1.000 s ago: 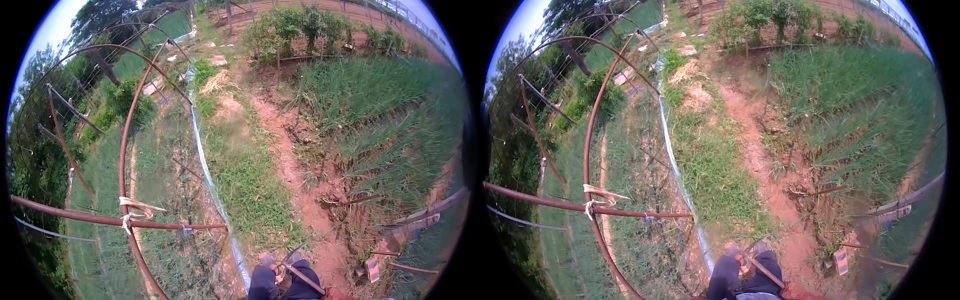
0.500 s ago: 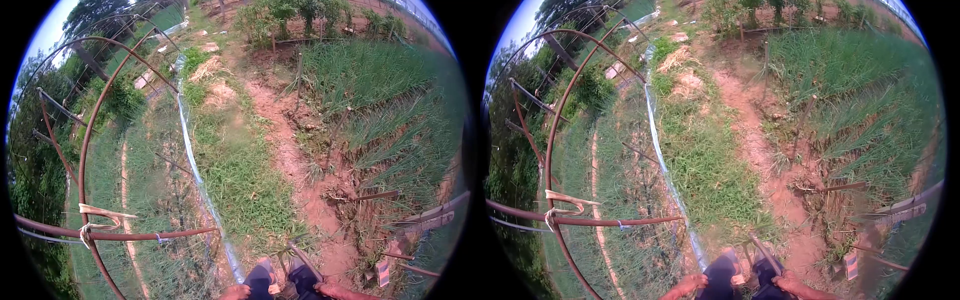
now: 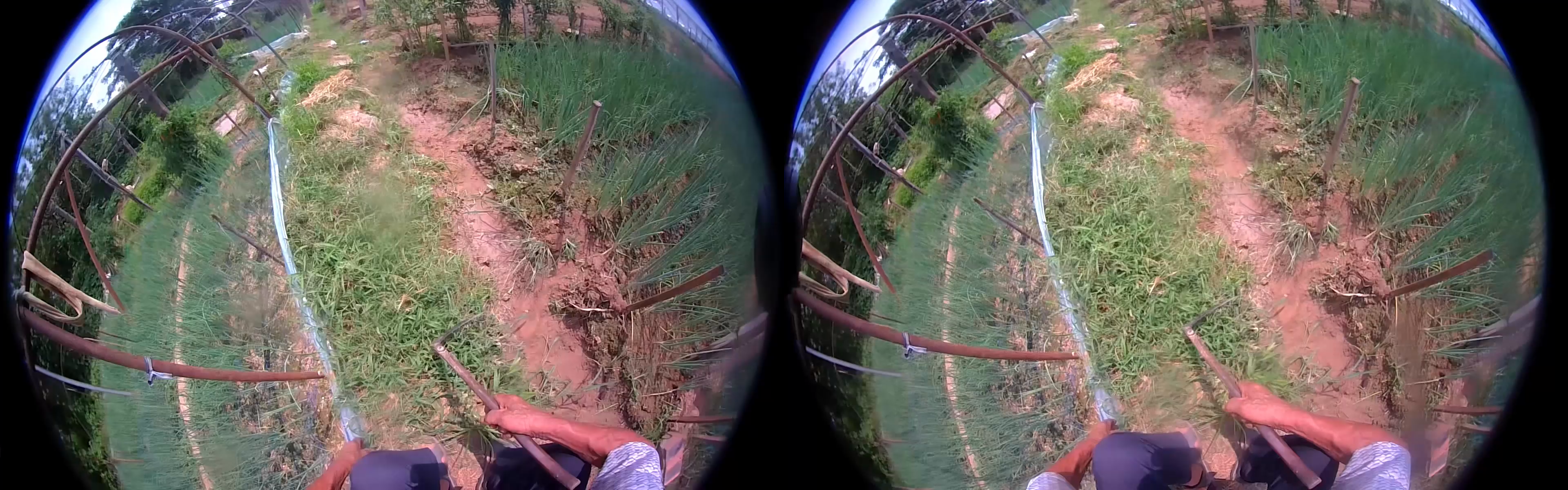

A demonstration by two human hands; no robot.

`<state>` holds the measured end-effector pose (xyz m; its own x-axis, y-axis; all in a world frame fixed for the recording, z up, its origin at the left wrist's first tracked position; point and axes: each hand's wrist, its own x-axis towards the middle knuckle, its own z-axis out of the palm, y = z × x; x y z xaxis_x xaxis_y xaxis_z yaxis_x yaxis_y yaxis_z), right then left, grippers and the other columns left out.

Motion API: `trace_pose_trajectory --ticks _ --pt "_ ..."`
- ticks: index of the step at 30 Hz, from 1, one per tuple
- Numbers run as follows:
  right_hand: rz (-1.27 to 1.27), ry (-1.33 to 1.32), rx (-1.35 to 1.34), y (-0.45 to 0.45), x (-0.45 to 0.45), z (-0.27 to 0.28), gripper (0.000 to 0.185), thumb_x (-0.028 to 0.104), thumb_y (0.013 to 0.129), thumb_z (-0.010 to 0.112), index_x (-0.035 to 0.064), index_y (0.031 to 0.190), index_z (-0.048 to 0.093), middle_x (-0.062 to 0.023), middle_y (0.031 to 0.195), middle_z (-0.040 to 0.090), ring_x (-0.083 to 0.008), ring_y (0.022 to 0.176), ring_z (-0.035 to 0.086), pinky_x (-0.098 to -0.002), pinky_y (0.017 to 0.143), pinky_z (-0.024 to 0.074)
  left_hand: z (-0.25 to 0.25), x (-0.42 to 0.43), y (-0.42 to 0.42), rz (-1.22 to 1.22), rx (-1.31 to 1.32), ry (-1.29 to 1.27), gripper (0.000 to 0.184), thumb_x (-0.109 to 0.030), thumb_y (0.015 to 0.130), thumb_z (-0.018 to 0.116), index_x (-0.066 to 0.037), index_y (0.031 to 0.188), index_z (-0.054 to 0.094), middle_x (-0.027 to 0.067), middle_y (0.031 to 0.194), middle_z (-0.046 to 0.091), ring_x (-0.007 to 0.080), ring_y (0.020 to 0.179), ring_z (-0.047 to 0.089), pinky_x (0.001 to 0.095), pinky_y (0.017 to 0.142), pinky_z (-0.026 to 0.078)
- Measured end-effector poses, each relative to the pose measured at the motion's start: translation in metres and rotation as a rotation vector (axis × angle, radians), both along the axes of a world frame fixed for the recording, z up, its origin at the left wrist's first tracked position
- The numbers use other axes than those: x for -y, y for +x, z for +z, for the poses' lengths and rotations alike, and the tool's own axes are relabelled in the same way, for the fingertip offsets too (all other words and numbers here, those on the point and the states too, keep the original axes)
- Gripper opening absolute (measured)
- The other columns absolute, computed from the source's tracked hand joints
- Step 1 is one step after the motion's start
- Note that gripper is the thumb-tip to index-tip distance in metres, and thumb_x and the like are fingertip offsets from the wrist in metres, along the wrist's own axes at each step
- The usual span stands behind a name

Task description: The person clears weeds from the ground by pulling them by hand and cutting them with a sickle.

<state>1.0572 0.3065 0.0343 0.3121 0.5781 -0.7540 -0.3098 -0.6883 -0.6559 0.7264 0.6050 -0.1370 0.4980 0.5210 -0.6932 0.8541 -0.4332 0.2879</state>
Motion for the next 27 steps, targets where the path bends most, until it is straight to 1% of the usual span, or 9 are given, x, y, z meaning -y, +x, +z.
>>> trace_pose_trajectory --ticks 3,5,8,10,11,14,22,25,27 --pt "0.092 -0.002 -0.09 -0.005 0.004 -0.052 0.027 0.03 0.078 0.06 0.0035 0.083 0.055 -0.0042 0.064 0.054 -0.0144 0.057 0.052 -0.0314 0.052 0.042 -0.05 0.034 -0.015 -0.074 0.042 0.243 0.038 -0.024 0.079 0.062 -0.003 0.111 0.061 0.0171 0.11 0.06 0.0286 0.106 0.057 0.0398 0.088 0.045" --pt "0.24 -0.077 0.008 0.005 0.001 -0.051 0.027 0.029 0.078 0.06 0.0032 0.086 0.055 -0.0042 0.066 0.055 -0.0131 0.057 0.052 -0.0304 0.052 0.0426 -0.079 0.052 -0.024 -0.111 0.077 0.427 0.039 -0.024 0.079 0.062 -0.003 0.113 0.06 0.0175 0.114 0.058 0.0299 0.109 0.055 0.0409 0.09 0.044" --pt "0.167 -0.04 -0.065 0.01 0.004 -0.065 0.02 0.017 0.081 0.063 0.0043 0.091 0.051 -0.0005 0.067 0.052 -0.0079 0.051 0.048 -0.0243 0.042 0.0407 -0.103 0.081 -0.036 -0.151 0.154 0.723 0.041 -0.023 0.079 0.061 -0.004 0.115 0.058 0.0181 0.119 0.055 0.0319 0.114 0.052 0.0424 0.092 0.042" --pt "0.172 -0.099 -0.033 0.01 0.0 -0.061 0.025 0.018 0.082 0.064 0.0031 0.098 0.052 0.0007 0.066 0.05 -0.0066 0.049 0.045 -0.0223 0.043 0.0394 -0.107 0.094 -0.034 -0.15 0.184 0.871 0.043 -0.023 0.078 0.061 -0.004 0.117 0.057 0.0185 0.123 0.054 0.0333 0.117 0.05 0.0434 0.093 0.041" --pt "0.155 -0.11 -0.034 0.01 -0.005 -0.05 0.027 0.019 0.082 0.064 0.0026 0.1 0.053 0.001 0.066 0.049 -0.0063 0.049 0.045 -0.0214 0.043 0.0389 -0.081 0.109 -0.021 -0.058 0.211 0.665 0.049 -0.024 0.078 0.059 -0.005 0.123 0.052 0.0176 0.133 0.044 0.0406 0.123 0.04 0.0497 0.098 0.034" --pt "0.143 -0.168 0.015 0.0 -0.008 -0.045 0.028 0.019 0.083 0.064 0.0026 0.104 0.054 0.0017 0.066 0.049 -0.006 0.048 0.045 -0.0204 0.042 0.0378 -0.095 0.136 -0.03 0.123 0.247 0.471 0.057 -0.023 0.076 0.064 -0.004 0.127 0.048 0.022 0.133 0.042 0.0426 0.12 0.041 0.0515 0.1 0.031" --pt "0.159 -0.143 0.109 0.001 -0.007 -0.052 0.028 0.02 0.081 0.065 0.0023 0.102 0.057 0.0025 0.064 0.048 -0.0059 0.047 0.045 -0.0205 0.042 0.0369 -0.122 0.109 -0.007 0.394 0.394 0.365 0.077 -0.02 0.072 0.068 -0.001 0.138 0.033 0.0261 0.14 0.032 0.0419 0.127 0.034 0.0502 0.106 0.026" --pt "0.163 -0.133 0.111 0.001 -0.006 -0.055 0.031 0.021 0.08 0.067 0.0025 0.102 0.057 0.0029 0.063 0.047 -0.0059 0.045 0.043 -0.0203 0.042 0.0361 -0.128 0.105 0.008 0.16 0.461 0.475 0.077 -0.015 0.071 0.066 0.001 0.138 0.033 0.0248 0.139 0.033 0.0397 0.128 0.033 0.0484 0.106 0.026" --pt "0.161 -0.12 0.107 0.001 -0.008 -0.056 0.034 0.024 0.078 0.069 0.0027 0.102 0.057 0.0036 0.062 0.046 -0.0058 0.045 0.042 -0.02 0.041 0.0348 -0.129 0.095 0.02 0.239 0.46 0.48 0.067 -0.011 0.071 0.063 0.001 0.133 0.041 0.0246 0.132 0.04 0.0398 0.122 0.038 0.047 0.102 0.031"
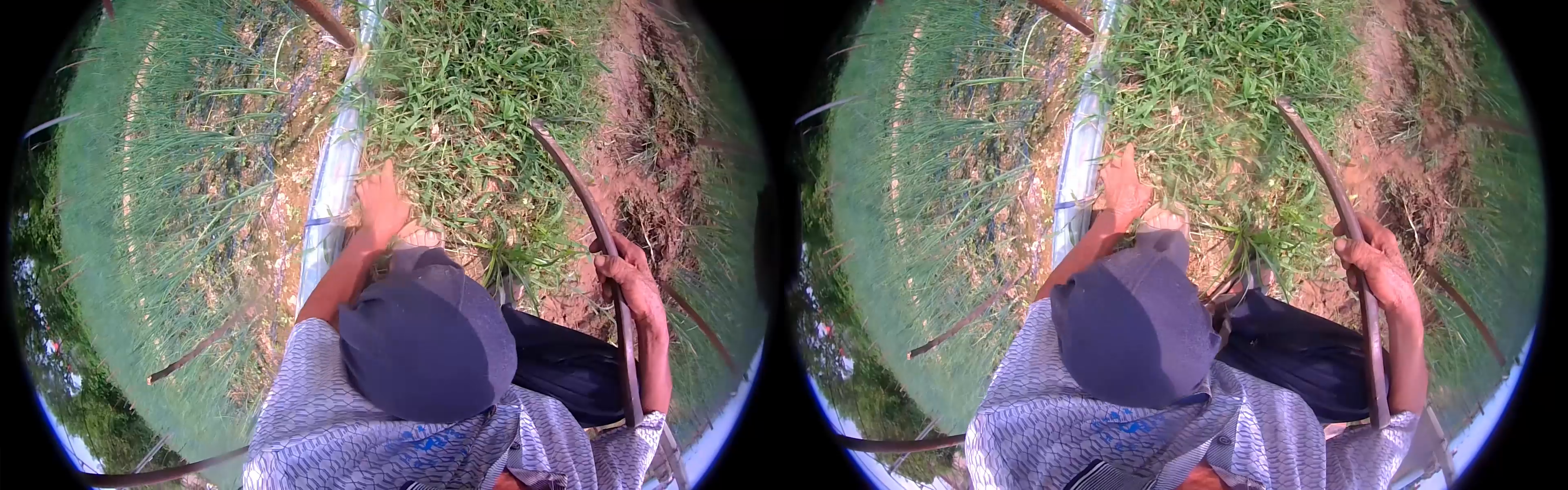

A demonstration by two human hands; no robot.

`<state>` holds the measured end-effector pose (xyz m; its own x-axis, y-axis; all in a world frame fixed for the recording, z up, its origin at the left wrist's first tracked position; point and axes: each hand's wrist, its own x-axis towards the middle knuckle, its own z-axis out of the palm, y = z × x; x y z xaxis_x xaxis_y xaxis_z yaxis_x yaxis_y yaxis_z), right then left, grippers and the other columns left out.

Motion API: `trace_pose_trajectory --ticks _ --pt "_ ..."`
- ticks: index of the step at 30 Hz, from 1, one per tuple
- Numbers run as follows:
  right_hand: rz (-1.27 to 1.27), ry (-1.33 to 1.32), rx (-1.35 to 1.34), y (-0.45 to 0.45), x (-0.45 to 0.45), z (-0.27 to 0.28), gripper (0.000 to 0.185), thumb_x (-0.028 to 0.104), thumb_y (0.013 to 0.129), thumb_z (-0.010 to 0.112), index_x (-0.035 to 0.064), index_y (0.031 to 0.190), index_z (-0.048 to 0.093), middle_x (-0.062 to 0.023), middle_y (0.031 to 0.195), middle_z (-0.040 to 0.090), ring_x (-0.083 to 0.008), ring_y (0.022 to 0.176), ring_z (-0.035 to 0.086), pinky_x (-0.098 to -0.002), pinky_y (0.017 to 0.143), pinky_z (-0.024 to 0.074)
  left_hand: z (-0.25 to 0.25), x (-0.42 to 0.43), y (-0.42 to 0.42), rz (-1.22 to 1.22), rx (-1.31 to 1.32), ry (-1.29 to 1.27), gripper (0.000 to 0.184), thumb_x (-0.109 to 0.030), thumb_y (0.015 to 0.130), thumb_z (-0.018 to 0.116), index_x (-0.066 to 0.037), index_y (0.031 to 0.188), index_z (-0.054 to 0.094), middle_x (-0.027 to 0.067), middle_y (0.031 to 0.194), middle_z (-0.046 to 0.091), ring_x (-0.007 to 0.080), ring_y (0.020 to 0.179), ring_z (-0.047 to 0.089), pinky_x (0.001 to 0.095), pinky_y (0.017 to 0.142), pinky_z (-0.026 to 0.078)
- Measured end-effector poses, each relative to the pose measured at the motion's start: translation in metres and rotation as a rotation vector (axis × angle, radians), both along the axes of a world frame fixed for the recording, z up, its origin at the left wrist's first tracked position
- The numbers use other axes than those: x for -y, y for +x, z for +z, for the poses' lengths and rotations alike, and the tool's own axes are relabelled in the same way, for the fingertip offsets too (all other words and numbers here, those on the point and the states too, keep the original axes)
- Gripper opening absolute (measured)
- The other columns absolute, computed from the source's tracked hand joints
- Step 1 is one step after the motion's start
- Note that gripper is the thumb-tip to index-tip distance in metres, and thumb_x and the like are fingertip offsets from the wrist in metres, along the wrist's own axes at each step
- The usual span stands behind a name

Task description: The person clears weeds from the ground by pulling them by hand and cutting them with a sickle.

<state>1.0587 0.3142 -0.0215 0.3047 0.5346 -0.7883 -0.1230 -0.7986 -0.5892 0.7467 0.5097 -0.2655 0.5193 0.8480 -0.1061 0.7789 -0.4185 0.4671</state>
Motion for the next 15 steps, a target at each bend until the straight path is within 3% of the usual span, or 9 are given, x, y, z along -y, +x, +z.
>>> trace_pose_trajectory --ticks 2,3,6,7,10,13,15 --pt "0.007 -0.024 0.022 -0.001 -0.001 0.0 0.035 0.025 0.077 0.07 0.0041 0.102 0.057 0.0041 0.061 0.045 -0.0056 0.044 0.042 -0.0199 0.041 0.0331 -0.006 -0.005 0.002 -0.119 -0.024 -0.083 0.046 -0.009 0.072 0.061 0.002 0.116 0.055 0.0241 0.117 0.052 0.0407 0.111 0.045 0.0461 0.095 0.037" --pt "-0.008 -0.033 0.007 -0.002 -0.003 0.001 0.035 0.025 0.076 0.07 0.0047 0.102 0.058 0.0042 0.06 0.045 -0.0055 0.044 0.041 -0.0201 0.04 0.0326 -0.007 -0.007 0.004 -0.12 -0.026 -0.091 0.046 -0.009 0.072 0.061 0.002 0.116 0.055 0.0241 0.117 0.052 0.0407 0.111 0.045 0.0461 0.095 0.037" --pt "0.004 -0.05 0.016 -0.003 -0.007 -0.001 0.034 0.025 0.075 0.069 0.0063 0.102 0.058 0.0045 0.06 0.045 -0.0051 0.044 0.04 -0.0206 0.04 0.0309 -0.014 -0.015 0.011 0.183 -0.009 -0.028 0.021 -0.019 0.083 0.06 0.001 0.092 0.06 0.0237 0.095 0.06 0.0423 0.095 0.053 0.0492 0.082 0.042" --pt "0.029 -0.056 0.047 -0.002 -0.009 -0.002 0.034 0.025 0.075 0.069 0.0063 0.101 0.058 0.0046 0.06 0.045 -0.005 0.044 0.04 -0.0206 0.04 0.0306 -0.016 -0.017 0.014 0.35 0.09 -0.091 0.032 -0.03 0.091 0.054 0.001 0.092 0.061 0.0253 0.092 0.061 0.0429 0.092 0.054 0.0504 0.078 0.042" --pt "0.045 -0.082 0.069 -0.003 -0.011 0.001 0.033 0.024 0.074 0.068 0.0062 0.1 0.058 0.0047 0.06 0.045 -0.0051 0.045 0.04 -0.0207 0.041 0.0301 -0.016 -0.028 0.013 0.527 0.237 -0.247 0.043 -0.039 0.095 0.048 0.001 0.087 0.061 0.0253 0.084 0.061 0.0427 0.084 0.056 0.0493 0.074 0.041" --pt "0.03 -0.076 0.049 -0.004 -0.014 -0.001 0.032 0.024 0.073 0.067 0.0061 0.099 0.059 0.0048 0.06 0.045 -0.0053 0.046 0.04 -0.0207 0.042 0.0303 -0.003 -0.006 0.006 0.608 0.369 -0.391 0.047 -0.04 0.096 0.044 0.001 0.088 0.064 0.0193 0.08 0.064 0.0366 0.076 0.059 0.0478 0.071 0.041" --pt "0.022 -0.057 0.04 -0.003 -0.014 -0.003 0.033 0.024 0.072 0.068 0.0055 0.099 0.059 0.0044 0.06 0.045 -0.0056 0.046 0.041 -0.0208 0.042 0.0305 0.0 0.024 -0.004 0.79 0.645 -0.785 0.045 -0.04 0.096 0.045 0.001 0.087 0.061 0.0131 0.079 0.062 0.0289 0.077 0.06 0.0428 0.068 0.044"
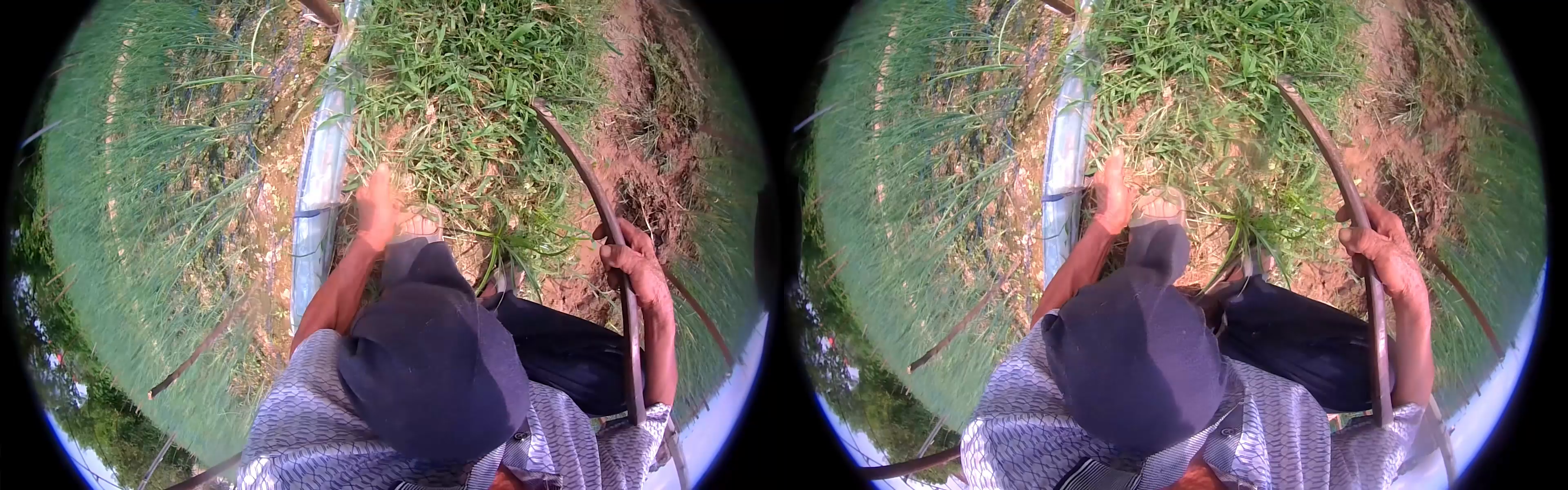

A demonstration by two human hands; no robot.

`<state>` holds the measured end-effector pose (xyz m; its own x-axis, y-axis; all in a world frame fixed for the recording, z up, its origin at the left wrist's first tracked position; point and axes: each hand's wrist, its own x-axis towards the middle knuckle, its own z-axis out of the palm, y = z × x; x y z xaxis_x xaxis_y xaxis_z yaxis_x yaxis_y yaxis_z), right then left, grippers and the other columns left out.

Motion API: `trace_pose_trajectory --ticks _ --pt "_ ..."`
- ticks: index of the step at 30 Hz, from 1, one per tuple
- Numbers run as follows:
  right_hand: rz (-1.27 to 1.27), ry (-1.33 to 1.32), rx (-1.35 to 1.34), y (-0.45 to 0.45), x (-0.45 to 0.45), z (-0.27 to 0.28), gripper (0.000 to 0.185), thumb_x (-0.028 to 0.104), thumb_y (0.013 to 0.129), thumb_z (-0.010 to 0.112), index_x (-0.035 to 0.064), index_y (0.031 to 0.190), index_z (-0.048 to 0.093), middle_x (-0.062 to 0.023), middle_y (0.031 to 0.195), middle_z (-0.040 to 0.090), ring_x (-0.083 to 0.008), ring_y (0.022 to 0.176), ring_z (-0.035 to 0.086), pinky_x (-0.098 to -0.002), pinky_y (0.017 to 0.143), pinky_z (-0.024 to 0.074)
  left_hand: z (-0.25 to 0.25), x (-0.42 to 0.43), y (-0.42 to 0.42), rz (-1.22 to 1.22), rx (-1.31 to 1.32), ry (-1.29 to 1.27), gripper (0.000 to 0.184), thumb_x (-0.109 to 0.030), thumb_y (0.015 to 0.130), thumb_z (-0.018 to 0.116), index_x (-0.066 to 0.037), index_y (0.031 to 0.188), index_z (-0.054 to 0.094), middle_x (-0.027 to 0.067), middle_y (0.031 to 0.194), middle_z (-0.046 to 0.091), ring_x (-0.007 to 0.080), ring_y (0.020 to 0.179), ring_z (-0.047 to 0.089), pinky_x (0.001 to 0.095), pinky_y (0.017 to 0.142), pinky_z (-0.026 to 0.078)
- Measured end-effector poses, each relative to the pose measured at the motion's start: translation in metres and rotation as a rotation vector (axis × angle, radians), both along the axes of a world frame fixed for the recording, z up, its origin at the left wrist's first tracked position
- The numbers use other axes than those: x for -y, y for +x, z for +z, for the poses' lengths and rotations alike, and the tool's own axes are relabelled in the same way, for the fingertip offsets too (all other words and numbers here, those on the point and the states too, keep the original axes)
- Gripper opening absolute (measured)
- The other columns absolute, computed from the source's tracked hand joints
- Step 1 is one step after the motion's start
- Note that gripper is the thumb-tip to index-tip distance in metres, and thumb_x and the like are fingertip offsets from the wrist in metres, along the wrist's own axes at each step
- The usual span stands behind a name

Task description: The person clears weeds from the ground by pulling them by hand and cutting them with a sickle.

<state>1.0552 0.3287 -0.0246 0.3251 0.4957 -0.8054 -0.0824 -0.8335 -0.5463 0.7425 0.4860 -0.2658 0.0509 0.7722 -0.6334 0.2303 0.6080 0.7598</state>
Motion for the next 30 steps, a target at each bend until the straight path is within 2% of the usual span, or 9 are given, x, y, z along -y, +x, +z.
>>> trace_pose_trajectory --ticks 1,4,6,9,11,14,16,19,30 --pt "0.003 -0.004 -0.004 0.001 -0.001 -0.001 0.033 0.024 0.072 0.068 0.0055 0.099 0.059 0.0044 0.06 0.045 -0.0056 0.046 0.041 -0.0208 0.042 0.0305 0.001 0.015 -0.005 0.118 0.129 -0.164 0.045 -0.04 0.096 0.045 0.001 0.086 0.06 0.0099 0.078 0.061 0.0251 0.077 0.06 0.0403 0.067 0.045" --pt "0.052 0.0 0.015 0.004 -0.001 0.0 0.036 0.026 0.071 0.068 0.0049 0.099 0.059 0.0033 0.062 0.046 -0.0063 0.048 0.042 -0.0218 0.043 0.0318 0.018 0.037 -0.027 -0.314 -0.024 0.394 0.04 -0.041 0.094 0.049 -0.004 0.082 0.055 0.006 0.074 0.057 0.019 0.072 0.058 0.0332 0.063 0.047" --pt "0.044 -0.037 0.014 0.002 -0.002 0.0 0.039 0.027 0.07 0.068 0.0043 0.101 0.059 0.0023 0.065 0.048 -0.0071 0.049 0.043 -0.0229 0.045 0.0334 0.097 -0.009 -0.025 0.17 0.507 -0.199 0.036 -0.041 0.094 0.05 -0.006 0.088 0.057 0.0058 0.075 0.058 0.0175 0.07 0.058 0.0309 0.064 0.049" --pt "0.074 -0.066 0.048 0.001 -0.004 0.003 0.042 0.028 0.069 0.068 0.0035 0.102 0.06 0.0019 0.068 0.049 -0.0073 0.052 0.044 -0.023 0.047 0.0343 0.133 -0.051 -0.014 0.236 1.233 -0.248 0.044 -0.047 0.089 0.056 -0.004 0.094 0.062 0.0071 0.081 0.063 0.0193 0.067 0.059 0.0321 0.067 0.05" --pt "0.08 -0.087 0.061 0.0 -0.004 0.008 0.042 0.028 0.069 0.068 0.0024 0.102 0.06 -0.0001 0.071 0.051 -0.0096 0.059 0.047 -0.0243 0.054 0.0378 0.168 -0.055 0.019 -0.032 0.371 0.163 0.049 -0.051 0.084 0.063 -0.003 0.096 0.063 0.0081 0.076 0.063 0.0236 0.066 0.06 0.0369 0.07 0.05" --pt "0.155 -0.08 0.11 0.002 -0.005 0.008 0.045 0.033 0.069 0.067 0.0013 0.1 0.06 -0.0042 0.078 0.054 -0.0151 0.074 0.05 -0.0292 0.067 0.0407 0.078 -0.059 0.036 -0.86 -0.111 0.436 0.053 -0.041 0.076 0.073 -0.003 0.11 0.06 0.0129 0.097 0.063 0.0297 0.091 0.061 0.0452 0.089 0.045" --pt "0.17 -0.069 0.122 0.002 -0.006 0.008 0.046 0.034 0.069 0.067 0.0016 0.1 0.06 -0.004 0.079 0.054 -0.0152 0.074 0.05 -0.0292 0.067 0.0406 0.042 -0.05 0.055 -1.373 -0.439 1.277 0.063 -0.029 0.066 0.077 -0.006 0.12 0.055 0.0156 0.124 0.051 0.0323 0.12 0.045 0.0486 0.103 0.031" --pt "0.178 -0.043 0.107 0.004 -0.004 0.003 0.046 0.036 0.068 0.067 0.0023 0.1 0.06 -0.004 0.08 0.054 -0.0157 0.076 0.05 -0.0294 0.069 0.0405 0.021 -0.062 0.069 -1.465 -0.362 1.156 0.087 -0.024 0.052 0.082 -0.009 0.13 0.045 0.0156 0.136 0.04 0.0341 0.13 0.032 0.0488 0.106 0.026" --pt "0.193 -0.059 0.08 0.005 -0.016 -0.001 0.049 0.034 0.063 0.069 0.003 0.1 0.06 -0.0017 0.075 0.051 -0.0122 0.07 0.048 -0.0268 0.063 0.0379 0.006 -0.065 0.084 -1.667 -0.271 1.368 0.046 -0.012 0.064 0.066 -0.003 0.106 0.049 0.0176 0.109 0.05 0.0312 0.098 0.053 0.0403 0.081 0.043"
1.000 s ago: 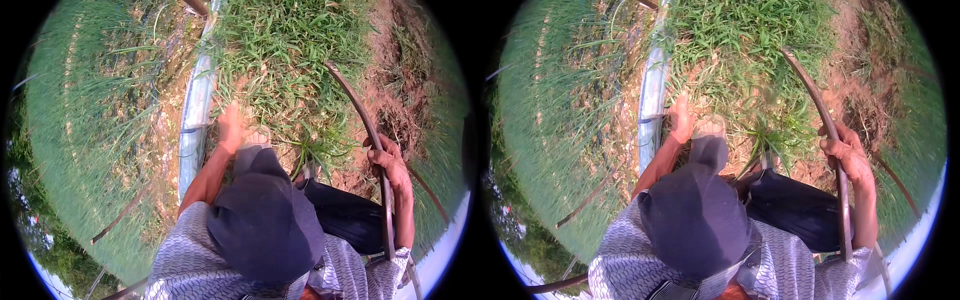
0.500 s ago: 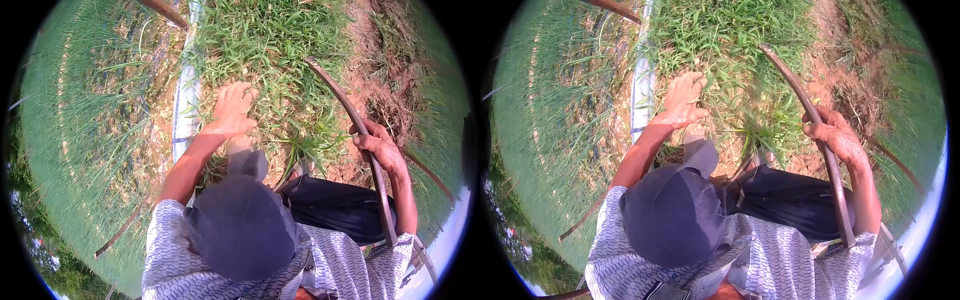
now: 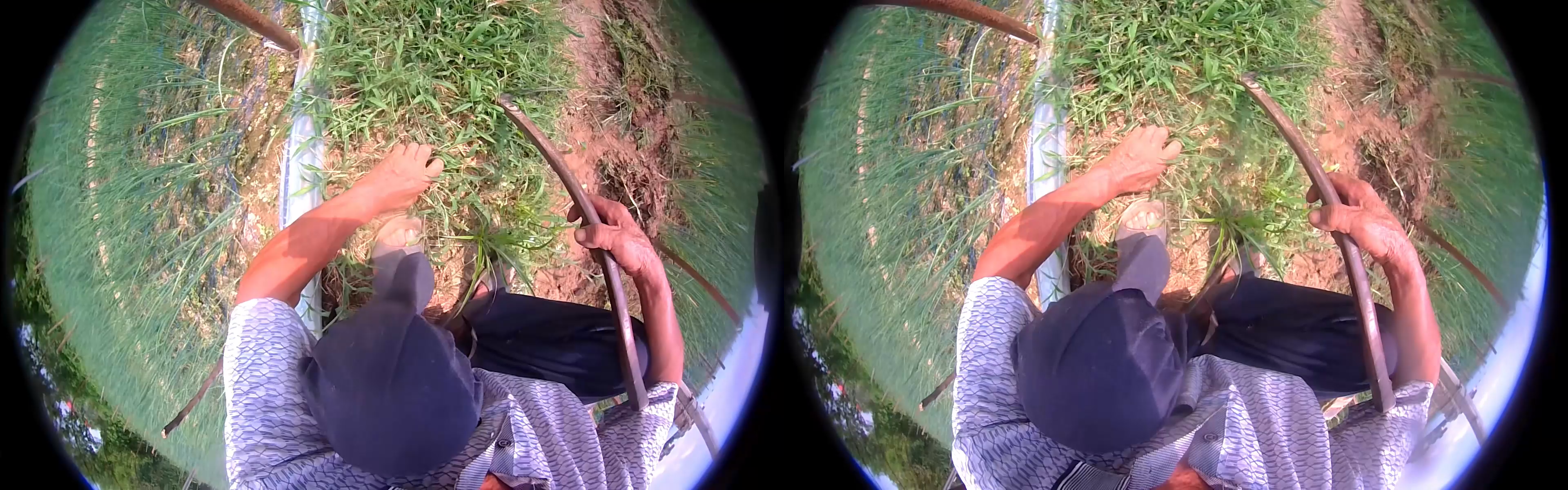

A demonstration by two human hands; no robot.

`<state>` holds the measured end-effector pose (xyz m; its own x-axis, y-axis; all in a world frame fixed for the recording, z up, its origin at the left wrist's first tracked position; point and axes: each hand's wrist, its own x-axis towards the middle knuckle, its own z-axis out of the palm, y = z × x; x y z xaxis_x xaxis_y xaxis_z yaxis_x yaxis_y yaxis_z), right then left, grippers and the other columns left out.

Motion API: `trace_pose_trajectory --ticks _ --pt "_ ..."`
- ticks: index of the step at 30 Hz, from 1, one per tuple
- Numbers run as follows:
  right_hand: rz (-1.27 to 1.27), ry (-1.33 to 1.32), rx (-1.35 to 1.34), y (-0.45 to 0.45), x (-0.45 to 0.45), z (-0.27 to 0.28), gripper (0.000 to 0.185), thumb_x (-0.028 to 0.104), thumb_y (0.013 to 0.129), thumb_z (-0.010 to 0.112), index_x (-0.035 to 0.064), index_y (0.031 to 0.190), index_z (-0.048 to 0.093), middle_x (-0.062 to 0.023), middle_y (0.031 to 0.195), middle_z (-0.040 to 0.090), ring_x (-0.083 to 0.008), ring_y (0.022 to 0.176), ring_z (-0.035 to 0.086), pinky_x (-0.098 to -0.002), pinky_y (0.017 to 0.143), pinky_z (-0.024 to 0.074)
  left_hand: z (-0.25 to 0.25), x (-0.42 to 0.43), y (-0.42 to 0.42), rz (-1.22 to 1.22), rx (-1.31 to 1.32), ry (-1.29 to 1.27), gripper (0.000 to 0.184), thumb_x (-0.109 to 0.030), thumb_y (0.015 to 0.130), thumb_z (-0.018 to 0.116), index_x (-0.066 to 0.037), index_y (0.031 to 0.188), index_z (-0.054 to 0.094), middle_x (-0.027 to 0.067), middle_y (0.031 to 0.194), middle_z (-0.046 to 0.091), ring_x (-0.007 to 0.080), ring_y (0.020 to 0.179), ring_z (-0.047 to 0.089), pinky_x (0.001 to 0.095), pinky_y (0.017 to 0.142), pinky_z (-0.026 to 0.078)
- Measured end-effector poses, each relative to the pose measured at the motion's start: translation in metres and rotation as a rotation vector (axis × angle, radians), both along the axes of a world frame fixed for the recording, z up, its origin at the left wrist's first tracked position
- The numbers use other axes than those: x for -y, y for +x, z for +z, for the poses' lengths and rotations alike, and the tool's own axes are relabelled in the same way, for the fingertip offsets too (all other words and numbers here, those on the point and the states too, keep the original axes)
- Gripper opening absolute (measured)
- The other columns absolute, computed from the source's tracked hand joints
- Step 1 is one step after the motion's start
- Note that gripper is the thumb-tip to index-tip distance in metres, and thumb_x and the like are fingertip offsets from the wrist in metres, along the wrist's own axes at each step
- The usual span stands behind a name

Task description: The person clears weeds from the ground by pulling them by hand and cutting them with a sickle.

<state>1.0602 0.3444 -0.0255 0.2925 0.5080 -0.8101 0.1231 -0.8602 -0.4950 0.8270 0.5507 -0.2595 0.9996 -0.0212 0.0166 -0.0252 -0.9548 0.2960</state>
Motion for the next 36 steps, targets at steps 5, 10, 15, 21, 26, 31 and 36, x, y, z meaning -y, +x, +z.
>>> trace_pose_trajectory --ticks 5,10,15,21,26,31,36 --pt "0.038 -0.029 0.008 0.0 -0.004 0.003 0.048 0.034 0.066 0.069 0.002 0.101 0.06 -0.0046 0.081 0.056 -0.0156 0.078 0.052 -0.0301 0.071 0.0413 -0.008 -0.001 0.022 0.137 -0.079 0.02 0.037 -0.009 0.068 0.064 -0.004 0.102 0.05 0.0128 0.089 0.051 0.0313 0.083 0.057 0.0423 0.069 0.047" --pt "0.031 -0.041 -0.009 0.002 -0.003 0.004 0.049 0.034 0.065 0.069 0.002 0.101 0.06 -0.0059 0.081 0.056 -0.0167 0.078 0.053 -0.0306 0.072 0.0421 0.015 -0.026 0.024 0.569 -0.32 -0.48 0.027 -0.008 0.077 0.062 -0.003 0.102 0.053 0.0119 0.095 0.064 0.0339 0.091 0.062 0.0419 0.078 0.052" --pt "0.081 -0.046 0.0 0.005 -0.006 -0.002 0.049 0.033 0.063 0.069 0.0013 0.1 0.061 -0.0067 0.081 0.057 -0.0173 0.078 0.053 -0.0305 0.071 0.0422 -0.044 0.002 -0.002 1.063 0.073 -1.94 0.046 -0.029 0.086 0.066 -0.003 0.121 0.052 0.0072 0.112 0.063 0.0224 0.101 0.06 0.0308 0.096 0.047" --pt "0.032 0.007 0.004 0.004 -0.001 -0.01 0.05 0.033 0.058 0.071 0.0046 0.098 0.06 0.0009 0.07 0.046 -0.0103 0.061 0.045 -0.0247 0.055 0.0362 -0.016 0.003 -0.019 1.131 -0.157 -1.578 0.032 -0.029 0.086 0.066 0.0 0.101 0.065 0.0067 0.092 0.065 0.0167 0.084 0.057 0.0337 0.082 0.045" --pt "0.024 -0.023 -0.035 0.005 -0.005 -0.008 0.051 0.032 0.059 0.07 0.0023 0.1 0.061 -0.0028 0.076 0.052 -0.0141 0.068 0.05 -0.0275 0.061 0.0395 0.04 0.073 -0.081 0.938 -0.487 -1.83 0.028 -0.021 0.085 0.061 -0.001 0.104 0.063 0.0102 0.097 0.065 0.0188 0.083 0.058 0.031 0.08 0.046" --pt "0.134 -0.013 0.0 0.008 -0.004 -0.007 0.048 0.03 0.062 0.071 0.0025 0.1 0.061 -0.004 0.075 0.055 -0.0153 0.071 0.053 -0.0293 0.064 0.0443 0.089 -0.015 -0.012 0.645 -0.288 -0.238 0.073 -0.013 0.073 0.067 0.002 0.136 0.034 0.0237 0.131 0.044 0.0383 0.092 0.062 0.0403 0.071 0.053" --pt "0.197 -0.024 -0.016 0.011 0.0 0.0 0.059 0.037 0.068 0.07 0.0003 0.113 0.06 -0.0146 0.097 0.064 -0.023 0.093 0.06 -0.0337 0.083 0.0462 0.027 -0.062 -0.02 0.706 -0.336 0.004 0.066 -0.029 0.073 0.072 0.009 0.119 0.043 0.0299 0.122 0.048 0.0394 0.083 0.065 0.0418 0.069 0.055"
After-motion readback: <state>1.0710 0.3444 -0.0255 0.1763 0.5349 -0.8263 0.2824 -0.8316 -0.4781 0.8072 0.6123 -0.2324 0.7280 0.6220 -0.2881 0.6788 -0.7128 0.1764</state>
